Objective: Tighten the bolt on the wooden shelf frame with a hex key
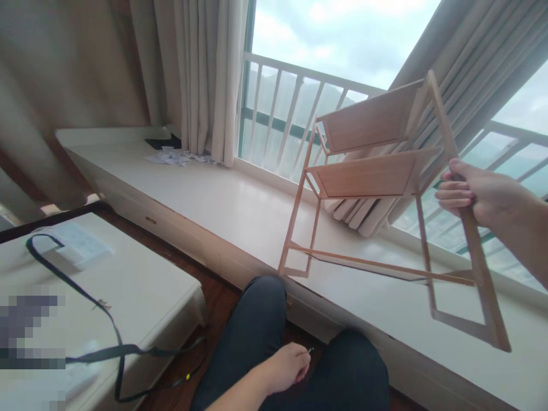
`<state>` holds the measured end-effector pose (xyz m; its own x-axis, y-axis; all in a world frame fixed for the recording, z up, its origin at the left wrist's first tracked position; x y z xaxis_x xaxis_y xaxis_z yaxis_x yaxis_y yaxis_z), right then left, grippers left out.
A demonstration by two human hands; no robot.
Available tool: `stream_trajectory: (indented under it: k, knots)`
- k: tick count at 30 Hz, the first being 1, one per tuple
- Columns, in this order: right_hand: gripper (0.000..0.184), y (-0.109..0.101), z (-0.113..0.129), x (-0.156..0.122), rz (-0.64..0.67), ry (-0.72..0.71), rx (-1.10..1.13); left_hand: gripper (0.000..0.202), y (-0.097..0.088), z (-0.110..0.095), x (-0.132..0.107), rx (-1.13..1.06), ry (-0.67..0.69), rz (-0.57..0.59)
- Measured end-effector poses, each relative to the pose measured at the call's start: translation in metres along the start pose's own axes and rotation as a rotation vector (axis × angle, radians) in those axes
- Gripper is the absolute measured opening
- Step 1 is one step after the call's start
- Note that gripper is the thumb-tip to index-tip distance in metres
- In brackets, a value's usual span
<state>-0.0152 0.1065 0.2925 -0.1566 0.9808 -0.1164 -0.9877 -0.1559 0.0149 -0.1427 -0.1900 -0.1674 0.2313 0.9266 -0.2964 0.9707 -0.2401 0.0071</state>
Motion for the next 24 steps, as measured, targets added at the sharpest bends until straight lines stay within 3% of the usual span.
stream_trajectory:
  k: [6, 11, 19, 24]
  knots:
    - [0.042, 0.056, -0.015, -0.042, 0.053, 0.116, 0.125, 0.032, -0.001, -0.004, -0.005, 0.025, -0.015, 0.007]
    - [0.043, 0.084, -0.030, -0.050, 0.156, 0.197, 0.297, 0.032, -0.001, -0.009, -0.010, 0.030, 0.005, 0.020]
    - [0.045, 0.091, -0.051, -0.046, 0.149, 0.214, 0.417, 0.034, -0.001, -0.011, -0.019, 0.075, -0.006, 0.012]
    - [0.045, 0.061, -0.060, -0.039, 0.097, 0.286, 0.509, 0.035, -0.002, -0.008, -0.024, 0.095, -0.028, 0.011]
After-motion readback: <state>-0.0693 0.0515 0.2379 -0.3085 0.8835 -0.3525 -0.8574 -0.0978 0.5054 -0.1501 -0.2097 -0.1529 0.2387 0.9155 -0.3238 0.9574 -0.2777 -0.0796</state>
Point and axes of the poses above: each hand's wrist, its own x-axis towards the middle knuckle, its own y-axis out of the palm, z = x × y, the point moved 8 cm from there along x, towards the middle knuckle, and after that the axes turned 9 degrees about y, right-handed, at the moved point
